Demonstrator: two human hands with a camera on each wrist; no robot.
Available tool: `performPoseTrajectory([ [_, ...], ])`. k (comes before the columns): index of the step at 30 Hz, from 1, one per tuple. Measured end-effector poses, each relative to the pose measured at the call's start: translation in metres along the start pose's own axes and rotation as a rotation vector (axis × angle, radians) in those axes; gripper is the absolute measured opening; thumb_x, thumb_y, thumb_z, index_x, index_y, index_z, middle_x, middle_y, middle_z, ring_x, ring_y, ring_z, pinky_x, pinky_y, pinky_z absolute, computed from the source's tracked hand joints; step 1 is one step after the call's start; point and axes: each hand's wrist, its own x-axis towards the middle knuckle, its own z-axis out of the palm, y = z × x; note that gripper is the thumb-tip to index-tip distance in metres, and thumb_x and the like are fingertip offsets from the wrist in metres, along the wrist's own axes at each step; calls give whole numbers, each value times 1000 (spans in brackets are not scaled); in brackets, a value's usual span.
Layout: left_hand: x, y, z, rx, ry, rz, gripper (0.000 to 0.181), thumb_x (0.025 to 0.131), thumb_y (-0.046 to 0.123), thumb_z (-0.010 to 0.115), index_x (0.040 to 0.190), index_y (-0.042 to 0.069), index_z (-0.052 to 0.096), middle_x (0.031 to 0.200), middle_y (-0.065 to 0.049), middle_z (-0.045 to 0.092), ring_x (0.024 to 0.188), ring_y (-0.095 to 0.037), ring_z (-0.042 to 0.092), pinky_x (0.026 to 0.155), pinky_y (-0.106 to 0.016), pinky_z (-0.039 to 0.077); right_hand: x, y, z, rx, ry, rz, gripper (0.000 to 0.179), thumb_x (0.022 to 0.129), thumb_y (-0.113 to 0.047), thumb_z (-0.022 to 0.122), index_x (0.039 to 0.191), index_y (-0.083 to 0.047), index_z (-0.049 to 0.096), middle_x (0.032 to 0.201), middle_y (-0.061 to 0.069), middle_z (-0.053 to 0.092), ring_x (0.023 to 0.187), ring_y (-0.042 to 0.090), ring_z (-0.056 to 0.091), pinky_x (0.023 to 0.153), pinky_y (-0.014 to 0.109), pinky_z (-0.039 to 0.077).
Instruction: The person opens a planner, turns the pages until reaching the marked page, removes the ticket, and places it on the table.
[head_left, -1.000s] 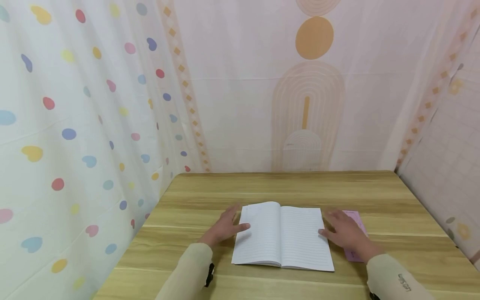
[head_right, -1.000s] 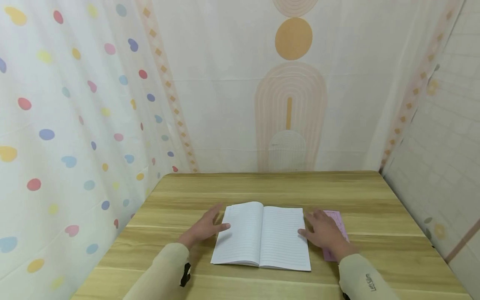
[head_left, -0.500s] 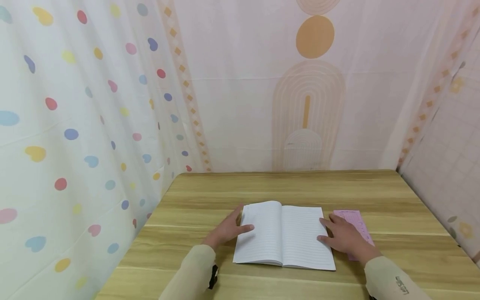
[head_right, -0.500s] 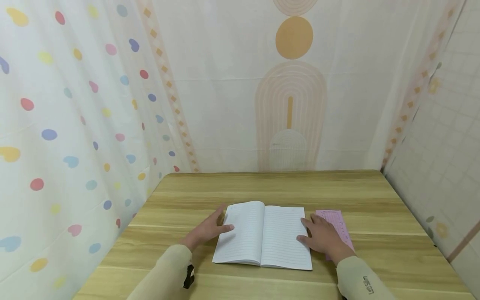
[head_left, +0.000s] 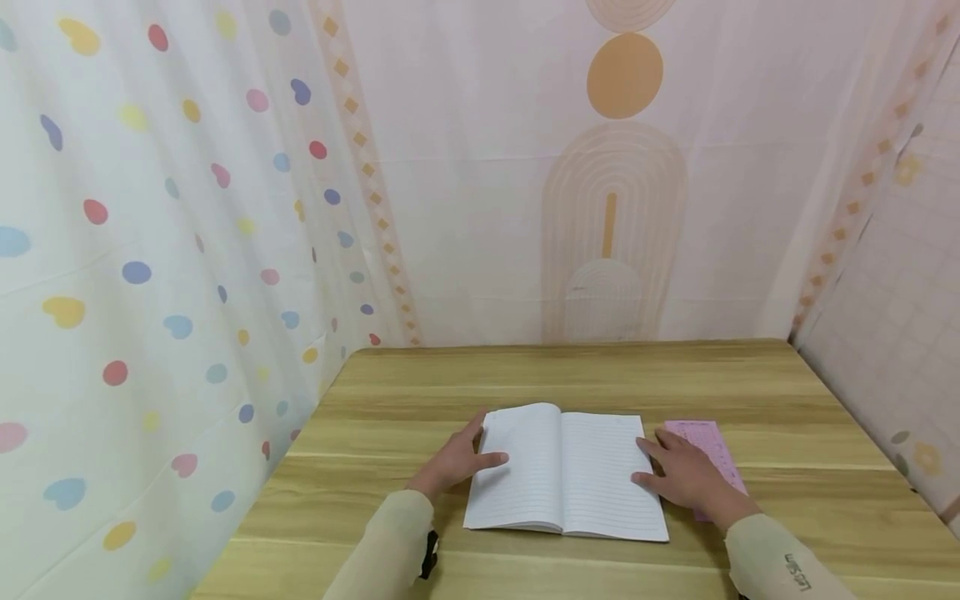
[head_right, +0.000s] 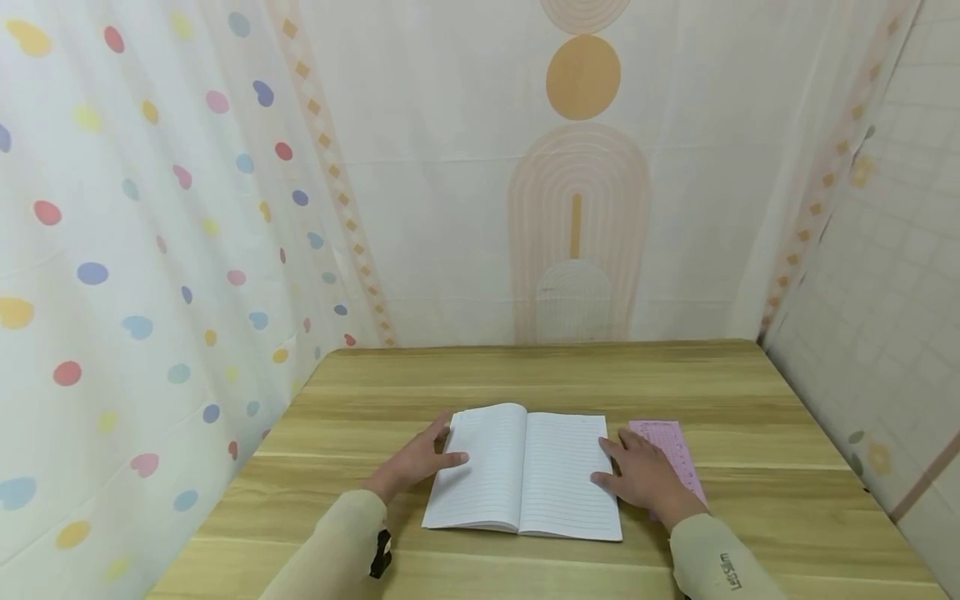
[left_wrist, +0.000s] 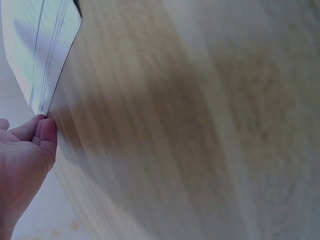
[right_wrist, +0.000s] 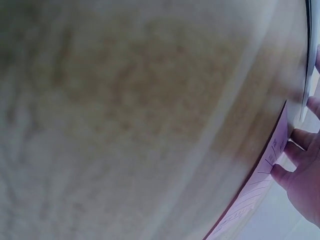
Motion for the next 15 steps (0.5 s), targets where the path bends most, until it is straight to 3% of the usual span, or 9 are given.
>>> performPoseTrajectory([
  [7, 2, 1, 1, -26, 8, -21, 103, 87, 38, 77, 160, 5, 11, 158, -26, 25, 146, -39, 22, 115, -55, 24, 0, 1, 0, -6, -3, 2, 71, 92, -48, 65, 141, 1, 52, 145, 39, 36, 132, 57, 34, 105, 67, 29],
  [12, 7, -1, 3, -129, 14, -20, 100, 90, 32, 76, 159, 6, 9, 150, -26, 39, 138, -37, 38, 110, -54, 33, 0, 0, 0, -5, -3, 4, 70, 92, -47, 66, 141, 1, 52, 145, 38, 36, 132, 57, 34, 105, 67, 29],
  [15, 9, -3, 4, -207, 7, -16, 101, 91, 29, 75, 159, 5, 6, 147, -27, 41, 135, -38, 41, 109, -55, 34, -1, -1, 0, 6, -9, 2, 70, 93, -47, 65, 141, 1, 52, 145, 39, 35, 132, 58, 33, 106, 67, 29],
])
